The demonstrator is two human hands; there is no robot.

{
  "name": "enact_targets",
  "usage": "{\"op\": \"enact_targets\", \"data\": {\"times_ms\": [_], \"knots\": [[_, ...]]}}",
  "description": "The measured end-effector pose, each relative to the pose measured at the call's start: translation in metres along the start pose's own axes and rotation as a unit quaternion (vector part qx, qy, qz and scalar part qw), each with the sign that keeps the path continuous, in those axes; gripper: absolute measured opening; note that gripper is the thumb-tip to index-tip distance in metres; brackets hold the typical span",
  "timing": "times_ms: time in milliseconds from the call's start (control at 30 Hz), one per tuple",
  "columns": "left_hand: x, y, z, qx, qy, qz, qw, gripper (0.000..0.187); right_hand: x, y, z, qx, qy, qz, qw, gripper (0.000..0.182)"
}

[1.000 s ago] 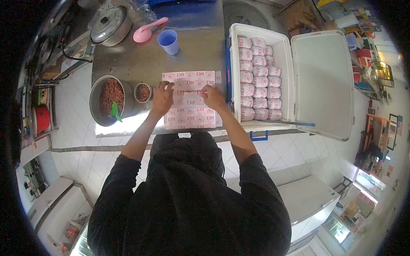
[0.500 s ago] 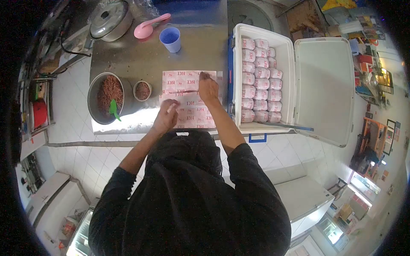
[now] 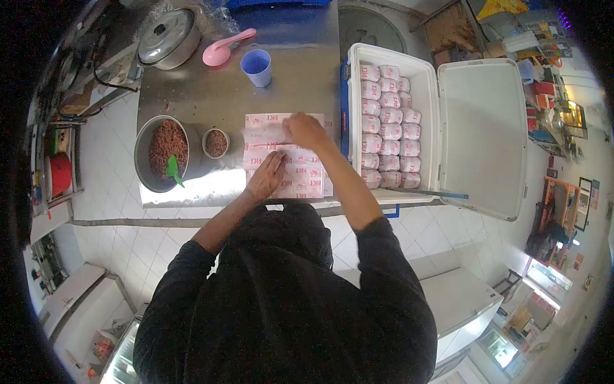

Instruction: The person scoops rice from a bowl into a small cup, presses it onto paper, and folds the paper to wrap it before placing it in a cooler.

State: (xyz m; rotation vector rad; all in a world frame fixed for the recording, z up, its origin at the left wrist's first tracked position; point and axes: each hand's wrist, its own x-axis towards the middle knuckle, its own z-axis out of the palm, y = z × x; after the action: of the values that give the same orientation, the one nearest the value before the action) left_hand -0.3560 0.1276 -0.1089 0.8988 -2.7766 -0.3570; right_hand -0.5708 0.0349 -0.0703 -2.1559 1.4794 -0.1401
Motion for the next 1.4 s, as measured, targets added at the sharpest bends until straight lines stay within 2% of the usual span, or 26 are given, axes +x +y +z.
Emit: {"op": "enact_targets", "data": {"times_ms": [33,100,133,200,233,267,367,467,500,567,600,733,800,833,867,900,933,1000,1067,1100,1167,1200,1300,1333,1400], "knots": [[0.0,-0.003,0.003,0.003,0.011,-0.003,1.0,0.049,-0.01,-0.008,0.0,0.008,-0.084,0.015,0.996,0.015],[-0.005,-0.01,0.008,-0.085,-0.083,-0.037,0.992,0.047,-0.054,-0.035,0.015,-0.085,-0.09,-0.018,0.992,0.015],[-0.009,-0.009,0.009,-0.131,-0.133,-0.053,0.981,0.046,-0.071,-0.042,0.029,-0.098,-0.035,-0.042,0.994,0.015],[-0.02,0.008,-0.006,-0.151,-0.034,-0.042,0.987,0.043,-0.09,-0.042,0.056,-0.124,0.082,-0.093,0.985,0.016],[-0.024,0.014,-0.021,-0.157,0.013,-0.036,0.987,0.042,-0.094,-0.044,0.056,-0.109,0.097,-0.084,0.986,0.017],[-0.022,0.015,-0.041,-0.123,0.086,0.055,0.987,0.045,-0.098,-0.047,0.057,-0.092,0.113,-0.075,0.987,0.019],[-0.017,0.015,-0.035,-0.051,0.086,0.1,0.99,0.044,-0.106,-0.048,0.071,-0.044,0.148,-0.037,0.987,0.023],[-0.011,-0.01,0.012,-0.051,0.039,-0.001,0.998,0.044,-0.111,-0.029,0.082,-0.037,0.175,-0.031,0.983,0.024],[-0.011,-0.012,0.009,-0.063,0.034,-0.019,0.997,0.043,-0.113,-0.023,0.082,-0.038,0.181,-0.034,0.982,0.024],[-0.015,-0.021,0.0,-0.083,0.024,-0.056,0.995,0.042,-0.115,-0.008,0.08,-0.068,0.128,-0.044,0.988,0.025],[-0.015,-0.028,0.001,-0.038,0.047,-0.043,0.997,0.032,-0.114,-0.005,0.078,-0.082,0.099,-0.048,0.991,0.025],[0.005,-0.061,0.001,-0.228,0.01,-0.088,0.97,0.021,-0.08,0.001,0.063,0.028,0.01,0.147,0.989,0.025],[0.026,-0.066,-0.019,-0.218,-0.099,-0.163,0.957,0.036,-0.059,-0.004,0.041,0.049,-0.048,0.252,0.965,0.023],[0.035,-0.068,-0.027,-0.211,-0.152,-0.199,0.945,0.045,-0.055,-0.007,0.042,-0.018,0.053,0.209,0.976,0.022],[0.037,-0.072,-0.01,-0.147,-0.112,-0.258,0.948,0.052,-0.05,-0.01,0.043,-0.084,0.153,0.164,0.971,0.021],[0.045,-0.072,-0.012,-0.085,-0.059,-0.219,0.97,0.045,-0.047,-0.008,0.044,-0.149,0.251,0.114,0.95,0.02],[0.052,-0.07,-0.013,-0.024,-0.007,-0.179,0.984,0.039,-0.043,-0.003,0.043,-0.132,0.194,0.072,0.969,0.02],[0.054,-0.066,-0.014,0.012,-0.004,-0.131,0.991,0.031,-0.036,0.005,0.041,-0.096,0.077,-0.009,0.992,0.021],[0.048,-0.063,-0.012,-0.042,-0.098,-0.117,0.987,0.027,-0.048,-0.003,0.052,-0.078,0.044,0.06,0.994,0.02],[0.042,-0.058,-0.01,-0.061,-0.052,-0.133,0.988,0.026,-0.051,-0.011,0.057,-0.07,0.029,0.092,0.993,0.019],[0.015,-0.039,-0.002,-0.098,0.039,-0.162,0.981,0.023,-0.062,-0.023,0.076,-0.036,0.06,0.135,0.988,0.026],[0.004,-0.034,0.013,-0.125,0.054,-0.166,0.977,0.023,-0.068,-0.03,0.089,-0.02,0.076,0.158,0.984,0.03],[-0.001,0.011,0.002,-0.152,0.137,-0.28,0.938,0.032,-0.073,-0.055,0.139,0.019,0.291,0.179,0.94,0.053],[-0.002,0.01,0.019,-0.148,0.17,-0.279,0.934,0.051,-0.075,-0.07,0.136,0.094,0.303,0.173,0.932,0.075],[-0.013,0.014,0.034,-0.201,0.167,-0.281,0.923,0.056,-0.069,-0.084,0.128,0.198,0.272,0.238,0.911,0.071]]}}
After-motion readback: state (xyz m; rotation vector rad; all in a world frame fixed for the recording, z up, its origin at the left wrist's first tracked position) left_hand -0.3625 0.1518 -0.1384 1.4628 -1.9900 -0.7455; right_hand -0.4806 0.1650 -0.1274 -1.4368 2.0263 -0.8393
